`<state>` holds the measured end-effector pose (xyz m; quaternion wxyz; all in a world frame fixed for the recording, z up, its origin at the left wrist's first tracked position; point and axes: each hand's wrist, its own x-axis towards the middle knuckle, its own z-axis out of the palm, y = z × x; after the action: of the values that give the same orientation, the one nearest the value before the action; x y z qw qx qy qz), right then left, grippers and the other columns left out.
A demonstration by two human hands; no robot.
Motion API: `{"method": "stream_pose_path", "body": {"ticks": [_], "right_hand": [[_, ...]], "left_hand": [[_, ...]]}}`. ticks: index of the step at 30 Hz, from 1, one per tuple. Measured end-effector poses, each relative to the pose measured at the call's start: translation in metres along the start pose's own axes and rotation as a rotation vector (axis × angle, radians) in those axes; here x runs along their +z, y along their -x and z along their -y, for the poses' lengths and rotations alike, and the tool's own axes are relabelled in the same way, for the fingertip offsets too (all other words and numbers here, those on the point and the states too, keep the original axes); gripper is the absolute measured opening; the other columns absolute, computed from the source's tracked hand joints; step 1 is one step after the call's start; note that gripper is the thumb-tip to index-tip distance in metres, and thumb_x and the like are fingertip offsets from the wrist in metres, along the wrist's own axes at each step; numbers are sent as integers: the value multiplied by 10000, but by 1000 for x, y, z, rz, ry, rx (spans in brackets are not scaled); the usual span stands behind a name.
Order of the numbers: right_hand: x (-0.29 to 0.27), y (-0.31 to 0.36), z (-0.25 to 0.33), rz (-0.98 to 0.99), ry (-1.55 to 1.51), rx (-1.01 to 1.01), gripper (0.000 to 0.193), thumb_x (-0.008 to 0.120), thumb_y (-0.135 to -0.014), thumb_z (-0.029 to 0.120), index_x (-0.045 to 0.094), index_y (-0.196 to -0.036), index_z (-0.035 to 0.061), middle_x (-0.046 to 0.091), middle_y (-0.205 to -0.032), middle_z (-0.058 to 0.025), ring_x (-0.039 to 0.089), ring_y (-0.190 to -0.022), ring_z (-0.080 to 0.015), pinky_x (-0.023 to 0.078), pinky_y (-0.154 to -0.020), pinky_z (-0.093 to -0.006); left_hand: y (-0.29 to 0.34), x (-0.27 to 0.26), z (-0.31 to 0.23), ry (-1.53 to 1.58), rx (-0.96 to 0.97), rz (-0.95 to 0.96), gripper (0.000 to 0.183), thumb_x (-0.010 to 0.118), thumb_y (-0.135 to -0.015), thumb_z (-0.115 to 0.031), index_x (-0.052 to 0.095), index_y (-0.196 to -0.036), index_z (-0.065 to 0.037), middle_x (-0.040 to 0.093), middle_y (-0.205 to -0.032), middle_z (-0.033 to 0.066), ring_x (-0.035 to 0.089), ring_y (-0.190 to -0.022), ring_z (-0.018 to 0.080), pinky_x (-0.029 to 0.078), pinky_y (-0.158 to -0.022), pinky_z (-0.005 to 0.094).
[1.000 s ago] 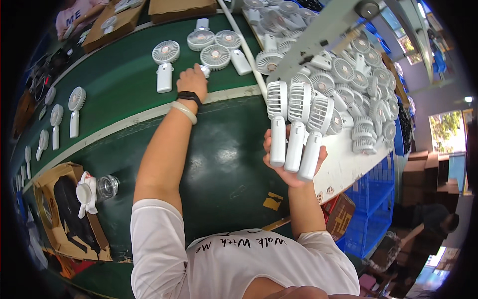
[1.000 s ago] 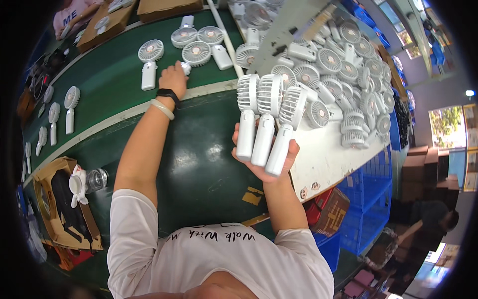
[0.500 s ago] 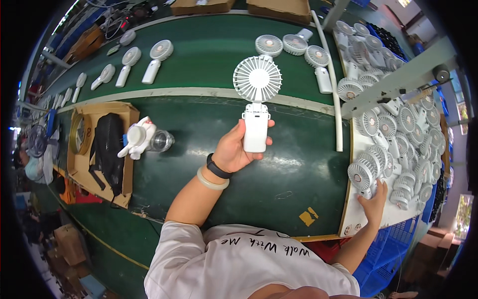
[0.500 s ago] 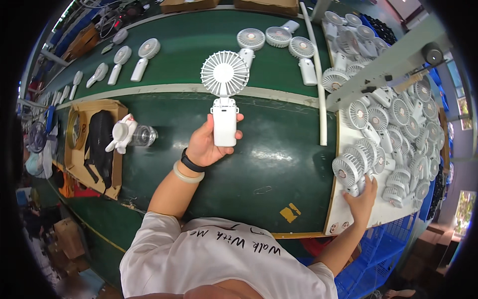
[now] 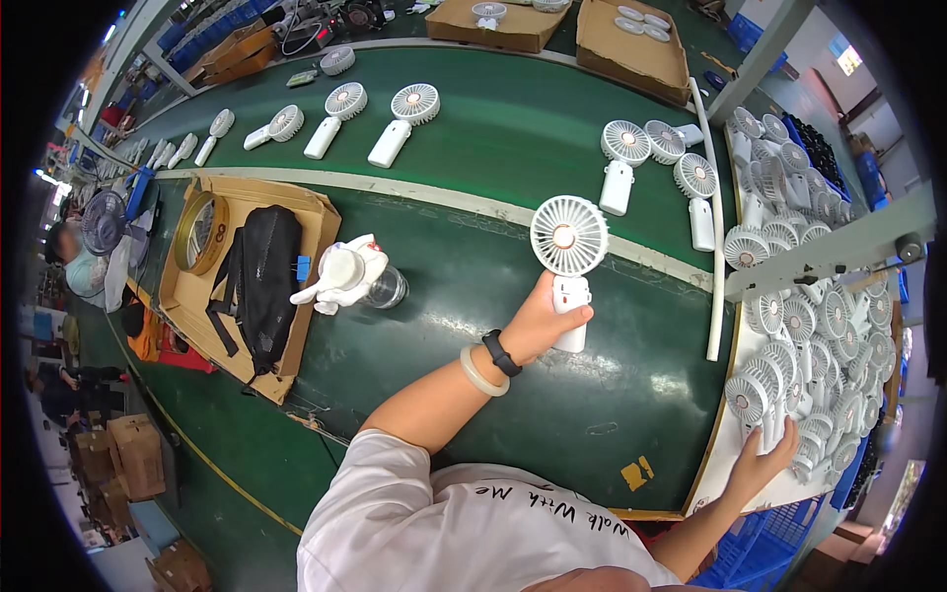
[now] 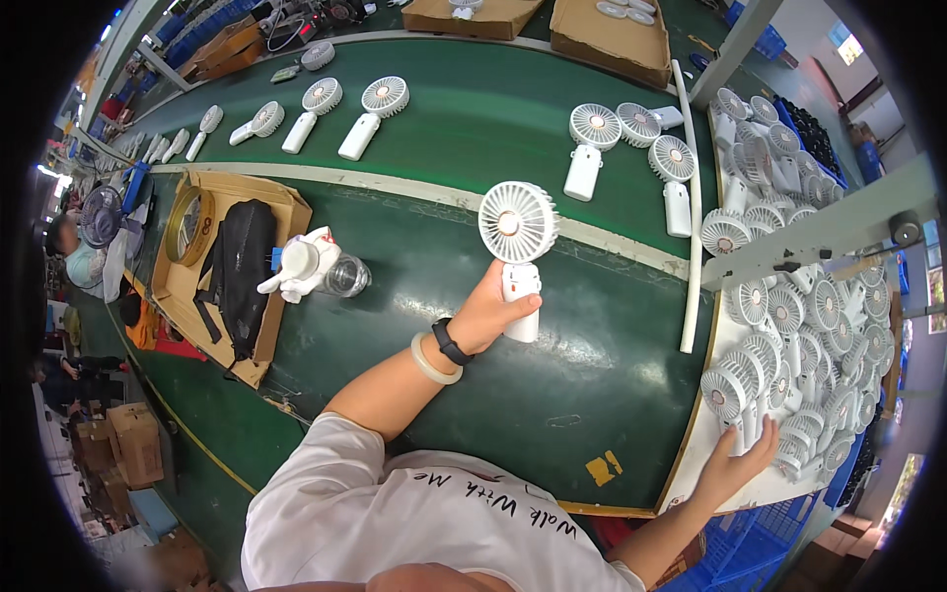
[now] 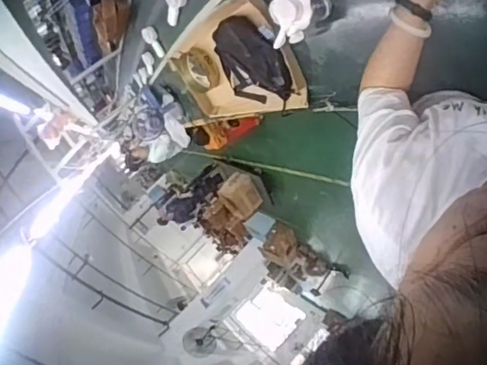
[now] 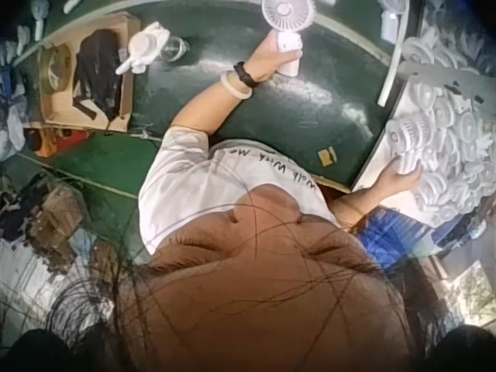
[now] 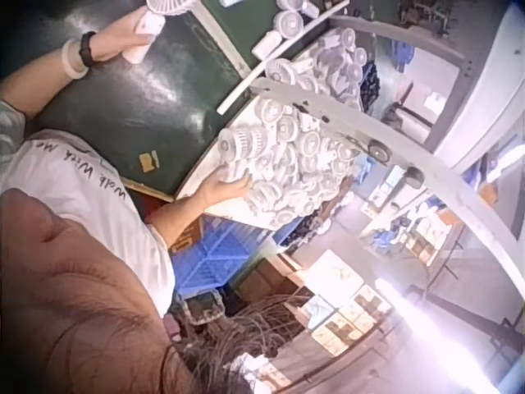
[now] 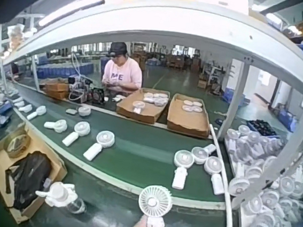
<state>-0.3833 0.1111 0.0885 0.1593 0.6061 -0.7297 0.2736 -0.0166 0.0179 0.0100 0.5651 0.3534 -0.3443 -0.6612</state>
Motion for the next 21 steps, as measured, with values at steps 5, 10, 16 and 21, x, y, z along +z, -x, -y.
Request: {"method": "stream_pose_path", "body": {"ticks": [5,10,16,21], "right_hand": [[59,-3,87,141,-371,-149,334,614,-734,2,557,-1063,11,525,-1147,-177,476,-1110,-325,334,-975,-395],[171,-51,156,228,-737,-157,323,625,-730,-26,562,-1044,14,545,-1091,-158,531,-1035,-298,430,-892,-356],[248,-119,257,315,-250,-152,673,697,-745,356,437,-1250,-4,495,-1178,-224,445,-1136,-374,395,-931,-434],[274,-147,255,406,-49,22,675,691,-757,323,411,-1255,-37,529,-1115,-178,533,-1021,-336,440,-880,-423]], "left_hand": [[-4,-14,14,70,-46,30,336,469,-925,-80,340,-1233,-48,523,-1117,100,593,-978,202,521,-778,320],[-8,-23,8,321,-35,53,378,524,-891,-98,379,-1233,-28,551,-1105,122,603,-954,212,491,-830,342],[-8,-24,2,318,-10,-42,418,518,-895,-94,344,-1274,-57,537,-1154,142,593,-1003,266,493,-858,396],[-8,-24,1,317,-27,-41,435,533,-889,-95,346,-1280,-55,538,-1166,143,591,-1016,266,499,-850,382]]}}
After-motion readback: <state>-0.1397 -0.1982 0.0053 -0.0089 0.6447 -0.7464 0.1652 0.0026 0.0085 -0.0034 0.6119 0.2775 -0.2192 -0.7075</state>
